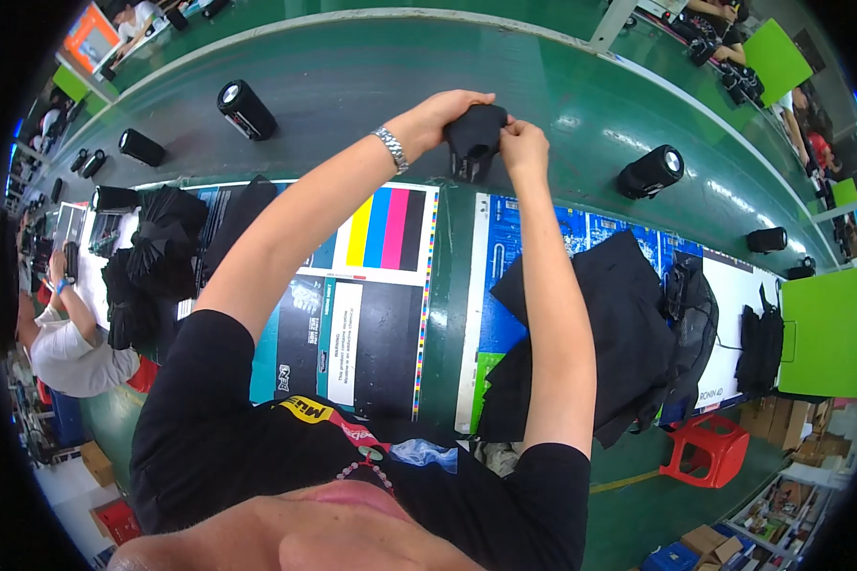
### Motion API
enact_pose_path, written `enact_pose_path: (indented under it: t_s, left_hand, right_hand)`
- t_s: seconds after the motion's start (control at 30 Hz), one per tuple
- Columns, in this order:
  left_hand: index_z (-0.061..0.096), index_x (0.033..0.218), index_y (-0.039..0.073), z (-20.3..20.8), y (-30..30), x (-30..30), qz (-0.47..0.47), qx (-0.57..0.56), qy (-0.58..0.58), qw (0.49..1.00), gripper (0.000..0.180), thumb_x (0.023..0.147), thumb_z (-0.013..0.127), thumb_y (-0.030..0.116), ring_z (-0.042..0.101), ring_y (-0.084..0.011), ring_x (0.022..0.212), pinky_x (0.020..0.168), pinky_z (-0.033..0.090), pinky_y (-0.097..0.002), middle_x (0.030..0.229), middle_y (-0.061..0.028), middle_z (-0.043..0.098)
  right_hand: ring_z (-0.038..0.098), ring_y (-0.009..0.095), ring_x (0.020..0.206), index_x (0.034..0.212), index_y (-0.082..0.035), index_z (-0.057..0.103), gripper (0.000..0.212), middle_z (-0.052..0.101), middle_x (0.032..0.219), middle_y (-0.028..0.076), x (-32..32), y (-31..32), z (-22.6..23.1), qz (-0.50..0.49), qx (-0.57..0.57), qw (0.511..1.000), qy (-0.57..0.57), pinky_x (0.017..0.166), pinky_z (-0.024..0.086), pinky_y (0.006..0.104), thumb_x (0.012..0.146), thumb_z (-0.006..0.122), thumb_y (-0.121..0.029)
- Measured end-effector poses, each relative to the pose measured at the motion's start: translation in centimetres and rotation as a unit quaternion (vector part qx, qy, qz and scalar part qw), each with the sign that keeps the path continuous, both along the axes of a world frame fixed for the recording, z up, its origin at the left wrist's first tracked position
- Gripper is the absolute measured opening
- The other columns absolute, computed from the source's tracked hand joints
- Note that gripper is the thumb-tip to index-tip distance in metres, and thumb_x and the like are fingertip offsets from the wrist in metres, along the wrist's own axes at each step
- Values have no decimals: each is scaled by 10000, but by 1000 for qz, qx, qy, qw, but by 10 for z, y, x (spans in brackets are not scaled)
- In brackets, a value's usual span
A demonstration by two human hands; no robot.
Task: The person fits black fabric covers over cylindrical electronic components by hand and positions them on a workstation table.
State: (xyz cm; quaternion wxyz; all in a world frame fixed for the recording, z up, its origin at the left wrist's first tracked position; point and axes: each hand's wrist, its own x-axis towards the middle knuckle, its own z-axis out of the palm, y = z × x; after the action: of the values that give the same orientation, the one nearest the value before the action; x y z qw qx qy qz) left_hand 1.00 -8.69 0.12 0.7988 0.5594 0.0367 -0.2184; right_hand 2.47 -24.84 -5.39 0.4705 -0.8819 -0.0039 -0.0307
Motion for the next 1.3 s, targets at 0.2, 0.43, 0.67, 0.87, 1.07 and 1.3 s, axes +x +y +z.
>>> enact_pose_path:
  t_s: [0.2,0.43,0.67,0.87,1.07,1.3]
  left_hand:
    - [650,1022,-18,-30,-1,8,38,-84,24,995,297,966,482,220,658,-154,813,772,528,-268,964,-115,685]
    - [667,863,-11,-66,-26,1,101,-13,-19,995,209,840,511,126,592,-165,609,588,488,-321,761,-84,648]
    - [593,1211,4,-148,-12,51,145,455,-369,797,458,890,549,328,357,-302,1338,1073,302,-387,1334,-174,515]
    - [664,1119,37,-130,-22,40,169,454,-423,766,395,894,567,348,452,-333,1255,1019,367,-372,1271,-196,557]
    - [678,939,-14,-43,-43,-11,126,-78,-163,976,700,940,366,612,648,-159,878,822,491,-266,923,-105,687]
    - [611,965,7,-20,-21,-24,146,-223,-85,960,579,949,402,546,671,-179,794,754,547,-327,888,-116,684]
  right_hand:
    - [610,134,587,693,20,631,205,617,604,71,-9,-10,1,25,98,994,38,564,482,283,827,578,-126]
    - [647,196,626,713,17,643,198,642,639,129,-7,-37,-41,-23,78,997,1,634,499,332,805,550,-131]
    - [642,355,720,754,22,641,177,635,713,210,-20,-26,-34,-31,-93,991,-92,675,487,403,778,560,-134]
    - [637,394,769,760,7,655,186,645,754,215,-22,-40,-37,-55,-89,989,-105,699,485,430,776,568,-158]
    - [650,283,748,825,10,647,260,678,786,133,-21,-29,-41,-46,71,995,-56,695,478,387,886,526,-212]
    - [545,121,1075,1273,-44,522,454,600,1151,42,-71,36,16,12,466,883,-54,940,406,261,1027,284,-343]
